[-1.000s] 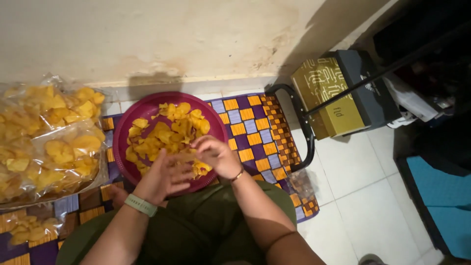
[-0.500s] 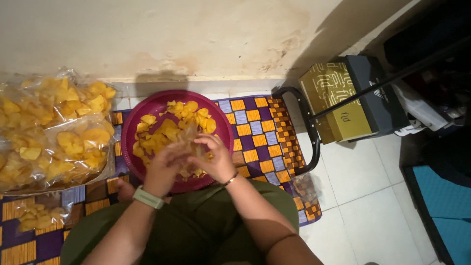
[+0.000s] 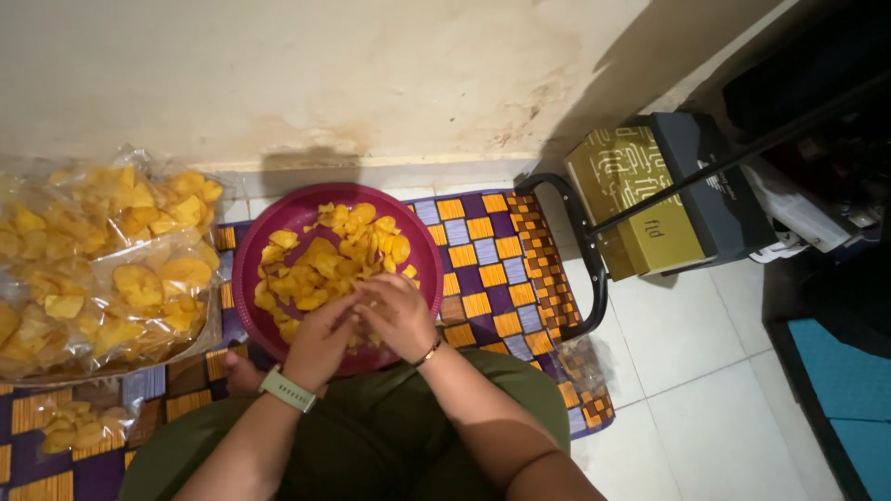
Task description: Packing chips from a large bowl into individual small plastic bags while sitting on the floor.
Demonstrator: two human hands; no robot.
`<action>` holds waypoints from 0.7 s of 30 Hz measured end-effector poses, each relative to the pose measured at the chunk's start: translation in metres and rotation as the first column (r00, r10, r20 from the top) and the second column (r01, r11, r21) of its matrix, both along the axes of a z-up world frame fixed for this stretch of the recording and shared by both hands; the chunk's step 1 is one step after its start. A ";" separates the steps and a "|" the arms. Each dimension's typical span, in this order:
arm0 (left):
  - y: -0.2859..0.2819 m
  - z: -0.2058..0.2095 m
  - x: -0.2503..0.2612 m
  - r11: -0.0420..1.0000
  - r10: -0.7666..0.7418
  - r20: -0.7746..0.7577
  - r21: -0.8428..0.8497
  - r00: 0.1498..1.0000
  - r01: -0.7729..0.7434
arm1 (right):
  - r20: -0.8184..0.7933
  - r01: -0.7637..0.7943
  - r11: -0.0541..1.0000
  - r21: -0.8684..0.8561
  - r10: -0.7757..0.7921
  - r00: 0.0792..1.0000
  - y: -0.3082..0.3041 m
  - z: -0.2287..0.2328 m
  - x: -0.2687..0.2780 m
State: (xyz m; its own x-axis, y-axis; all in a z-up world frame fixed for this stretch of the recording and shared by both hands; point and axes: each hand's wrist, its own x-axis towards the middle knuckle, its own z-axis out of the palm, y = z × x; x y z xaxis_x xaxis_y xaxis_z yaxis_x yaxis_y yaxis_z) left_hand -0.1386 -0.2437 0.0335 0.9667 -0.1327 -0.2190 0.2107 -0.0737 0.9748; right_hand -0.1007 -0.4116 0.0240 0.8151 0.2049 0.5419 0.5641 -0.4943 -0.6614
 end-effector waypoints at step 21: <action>-0.001 -0.020 0.005 0.969 -0.077 0.048 0.238 0.996 0.063 | -0.297 -0.100 0.995 0.007 0.098 0.950 -0.001 0.034 -0.014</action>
State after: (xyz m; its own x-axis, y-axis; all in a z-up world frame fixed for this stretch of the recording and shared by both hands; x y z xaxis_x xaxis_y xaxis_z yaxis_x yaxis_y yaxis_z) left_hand -0.1334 -0.2449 0.0140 0.9684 -0.1515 -0.1979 0.1424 -0.3156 0.9382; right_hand -0.1149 -0.4130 0.0576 0.9143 0.2958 0.2766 0.3890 -0.4518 -0.8028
